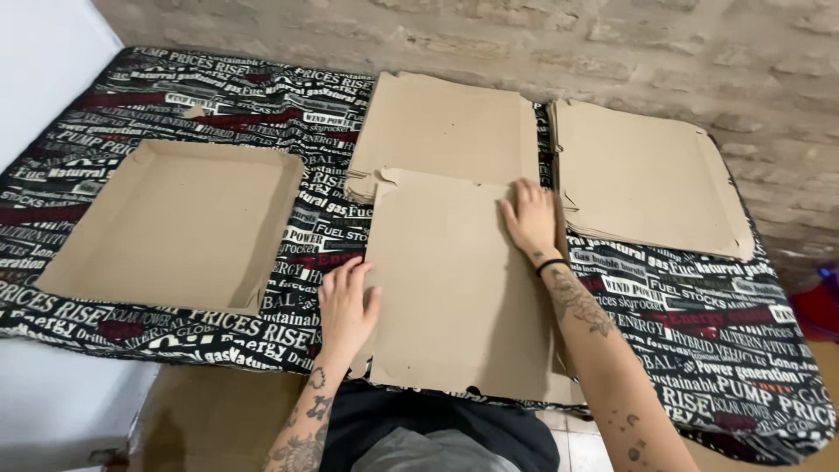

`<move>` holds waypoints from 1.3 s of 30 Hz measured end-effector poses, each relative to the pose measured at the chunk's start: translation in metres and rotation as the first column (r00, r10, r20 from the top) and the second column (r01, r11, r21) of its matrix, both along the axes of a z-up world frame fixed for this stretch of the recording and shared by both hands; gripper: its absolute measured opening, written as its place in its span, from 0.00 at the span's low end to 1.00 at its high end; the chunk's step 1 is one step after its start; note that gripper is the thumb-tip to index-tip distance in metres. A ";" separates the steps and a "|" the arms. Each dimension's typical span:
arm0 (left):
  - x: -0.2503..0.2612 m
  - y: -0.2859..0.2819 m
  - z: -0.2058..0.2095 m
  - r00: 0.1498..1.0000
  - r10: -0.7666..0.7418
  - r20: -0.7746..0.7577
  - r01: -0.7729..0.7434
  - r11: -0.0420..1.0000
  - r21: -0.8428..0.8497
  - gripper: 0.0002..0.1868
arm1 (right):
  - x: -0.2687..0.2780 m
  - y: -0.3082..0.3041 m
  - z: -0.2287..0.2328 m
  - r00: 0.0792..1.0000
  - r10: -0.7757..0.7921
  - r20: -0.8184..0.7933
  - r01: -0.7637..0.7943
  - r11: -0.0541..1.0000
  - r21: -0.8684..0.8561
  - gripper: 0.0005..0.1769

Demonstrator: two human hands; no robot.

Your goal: The person organizes and folds cardboard pizza boxes on a flat surface, stacking them together and securing the flaps by hand.

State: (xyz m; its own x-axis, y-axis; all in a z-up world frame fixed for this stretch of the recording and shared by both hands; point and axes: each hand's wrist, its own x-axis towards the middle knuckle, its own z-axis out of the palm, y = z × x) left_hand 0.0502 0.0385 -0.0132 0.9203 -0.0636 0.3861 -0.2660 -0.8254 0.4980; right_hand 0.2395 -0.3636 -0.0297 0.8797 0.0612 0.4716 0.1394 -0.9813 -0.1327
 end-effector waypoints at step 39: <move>0.008 0.005 -0.001 0.990 -0.073 -0.117 0.059 0.991 -0.121 0.49 | -0.086 0.206 0.027 0.795 0.600 -0.087 -0.596 0.800 0.068 0.38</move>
